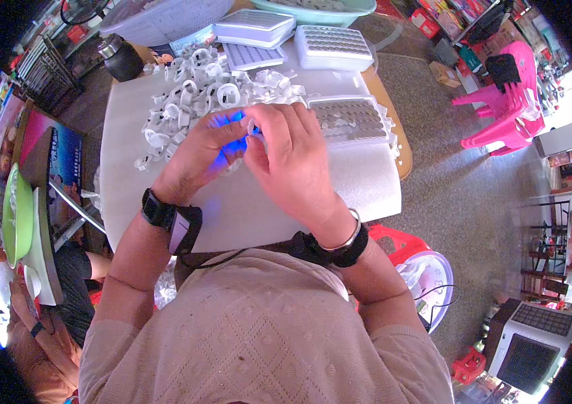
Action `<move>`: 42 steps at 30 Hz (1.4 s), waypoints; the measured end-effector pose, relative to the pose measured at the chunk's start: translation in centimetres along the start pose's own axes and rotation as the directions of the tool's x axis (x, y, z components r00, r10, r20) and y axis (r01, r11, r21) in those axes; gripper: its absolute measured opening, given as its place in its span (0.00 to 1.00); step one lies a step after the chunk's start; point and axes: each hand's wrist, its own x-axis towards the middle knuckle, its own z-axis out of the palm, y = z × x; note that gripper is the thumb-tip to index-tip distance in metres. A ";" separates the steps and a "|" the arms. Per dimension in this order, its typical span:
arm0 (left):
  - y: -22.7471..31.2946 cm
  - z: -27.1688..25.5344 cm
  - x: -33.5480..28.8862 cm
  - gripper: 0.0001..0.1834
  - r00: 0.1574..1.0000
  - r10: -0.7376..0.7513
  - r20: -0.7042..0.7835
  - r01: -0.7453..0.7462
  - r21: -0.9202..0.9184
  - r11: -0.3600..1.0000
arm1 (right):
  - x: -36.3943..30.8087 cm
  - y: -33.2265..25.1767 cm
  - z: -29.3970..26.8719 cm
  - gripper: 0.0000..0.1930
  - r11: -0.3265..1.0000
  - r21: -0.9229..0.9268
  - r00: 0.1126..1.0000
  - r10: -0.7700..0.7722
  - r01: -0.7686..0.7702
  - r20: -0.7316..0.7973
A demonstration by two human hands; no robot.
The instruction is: Manually assembling small white and clear plastic components at a work table.
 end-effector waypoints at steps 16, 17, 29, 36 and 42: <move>0.6 -0.5 0.1 0.20 0.999 0.010 0.052 -0.015 0.101 0.995 | 0.2 1.1 -1.8 0.07 0.544 0.588 0.770 0.594 -0.598 0.233; 0.6 -0.2 0.0 0.20 0.998 0.011 0.056 -0.016 0.104 0.994 | 0.1 1.1 -1.7 0.07 0.546 0.588 0.771 0.595 -0.596 0.228; 0.7 -2.0 0.2 0.17 0.960 0.265 -0.089 -0.263 0.039 0.964 | -0.1 1.1 -1.3 0.06 0.556 0.588 0.749 0.649 -0.588 0.134; 1.9 -2.5 0.2 0.15 0.923 0.344 -0.174 -0.358 -0.051 0.932 | -1.5 0.5 1.2 0.07 0.968 0.079 0.950 0.214 -0.237 0.226; 1.8 -2.5 0.2 0.16 0.919 0.344 -0.191 -0.356 -0.031 0.934 | -1.3 -0.9 2.7 0.10 0.998 0.000 0.951 0.060 -0.063 0.303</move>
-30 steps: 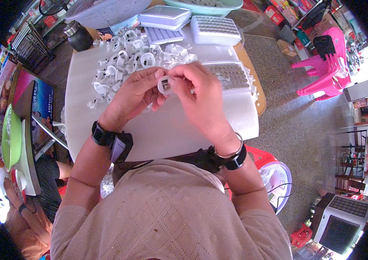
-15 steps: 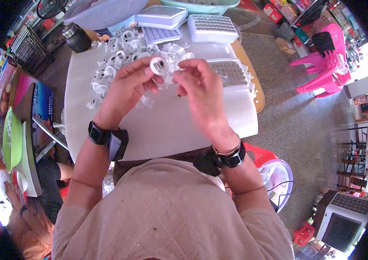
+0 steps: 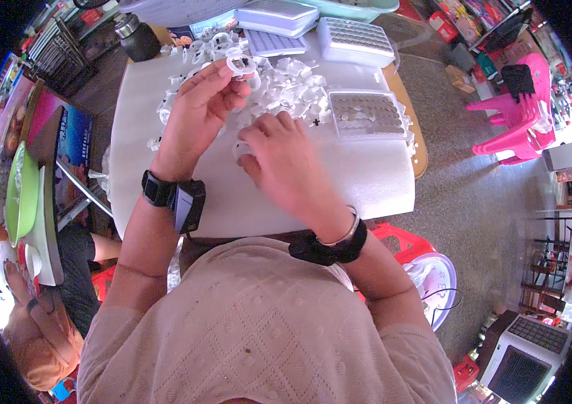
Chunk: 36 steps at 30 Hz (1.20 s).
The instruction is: Manually assembling small white and clear plastic components at a work table.
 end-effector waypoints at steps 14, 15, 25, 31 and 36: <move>-0.2 0.1 -0.2 0.18 0.998 -0.031 0.060 0.030 0.011 0.999 | 0.1 4.4 -0.3 0.06 0.976 -0.193 0.993 0.086 -0.101 -0.084; -0.2 0.0 -0.2 0.18 0.997 -0.031 0.068 0.030 0.007 1.000 | 0.0 4.5 -0.4 0.05 0.983 -0.147 0.993 0.099 -0.107 -0.062; -0.4 0.2 -0.2 0.18 0.996 -0.035 0.078 0.032 0.045 0.998 | -0.4 4.5 -1.3 0.06 0.988 -0.057 0.983 0.138 -0.145 -0.118; -0.4 -0.1 -0.1 0.17 0.997 -0.032 0.069 0.029 0.052 0.998 | -0.6 4.6 -1.4 0.09 0.987 -0.120 0.993 0.100 -0.107 -0.058; -0.6 0.1 -0.1 0.17 0.999 -0.028 0.035 0.026 0.062 0.998 | -0.7 3.1 -2.9 0.09 0.998 0.012 0.986 0.055 -0.054 -0.155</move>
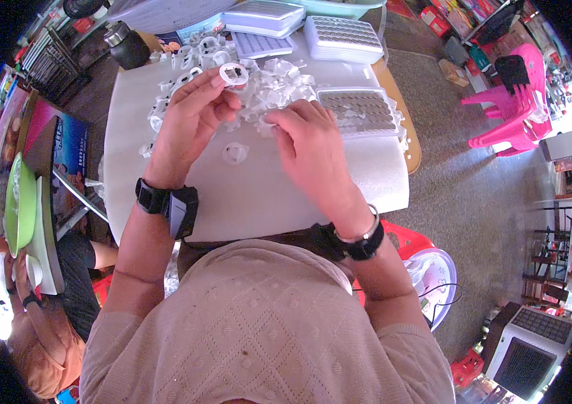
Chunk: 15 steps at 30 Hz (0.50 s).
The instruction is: Manually assembling small white and clear plastic components at a work table.
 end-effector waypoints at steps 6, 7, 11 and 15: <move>0.5 0.0 -0.1 0.14 0.999 -0.032 -0.029 0.034 0.065 0.997 | -0.2 -11.7 -8.2 0.09 0.903 0.368 0.972 -0.172 0.220 -0.157; 0.6 0.0 -0.1 0.15 1.000 -0.014 -0.012 0.014 0.056 0.998 | -1.1 -13.0 -9.1 0.07 0.879 0.437 0.979 -0.132 0.188 -0.154; 0.3 -0.3 0.0 0.15 0.999 -0.018 -0.028 0.019 0.028 0.999 | -5.0 -14.0 -12.2 0.05 0.853 0.494 0.983 -0.110 0.168 -0.145; 0.1 -0.1 0.4 0.15 0.999 -0.038 -0.025 0.038 0.029 0.999 | 0.1 -13.8 -7.9 0.03 0.809 0.570 0.987 -0.083 0.145 -0.134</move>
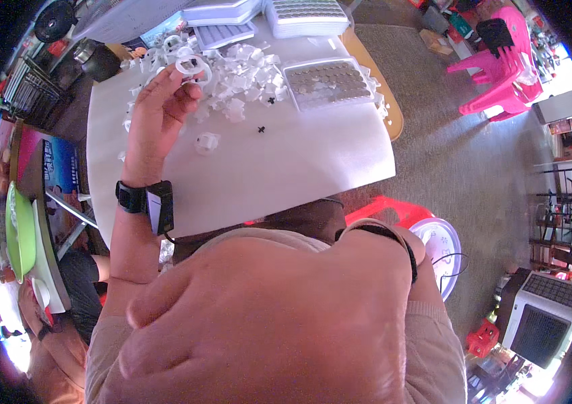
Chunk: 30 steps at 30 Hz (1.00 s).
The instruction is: Manually assembling small white and clear plastic components at a work table.
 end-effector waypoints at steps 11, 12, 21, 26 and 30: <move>-0.1 -0.9 0.1 0.15 1.000 -0.003 0.024 0.002 0.020 1.000 | -5.9 -5.2 -5.6 0.03 0.948 0.309 0.996 0.062 -0.080 0.070; -0.1 -1.1 -0.1 0.15 1.000 -0.003 0.017 0.002 0.024 1.000 | -5.0 -4.4 -4.3 0.03 0.936 0.342 0.995 0.064 -0.088 0.079; 0.1 -0.9 0.0 0.15 1.000 0.008 0.000 -0.008 0.036 0.999 | -0.5 -1.1 -0.9 0.08 0.815 0.559 0.985 0.079 -0.154 0.156; 0.6 -0.8 0.1 0.15 0.999 0.005 0.043 -0.006 0.024 1.000 | -0.5 3.5 -4.7 0.05 0.940 0.258 0.927 0.122 -0.223 0.355; 0.3 -0.4 -0.2 0.15 0.999 0.046 0.014 -0.046 0.043 0.998 | -1.6 10.8 -3.8 0.06 0.879 -0.423 0.947 0.297 -0.220 0.123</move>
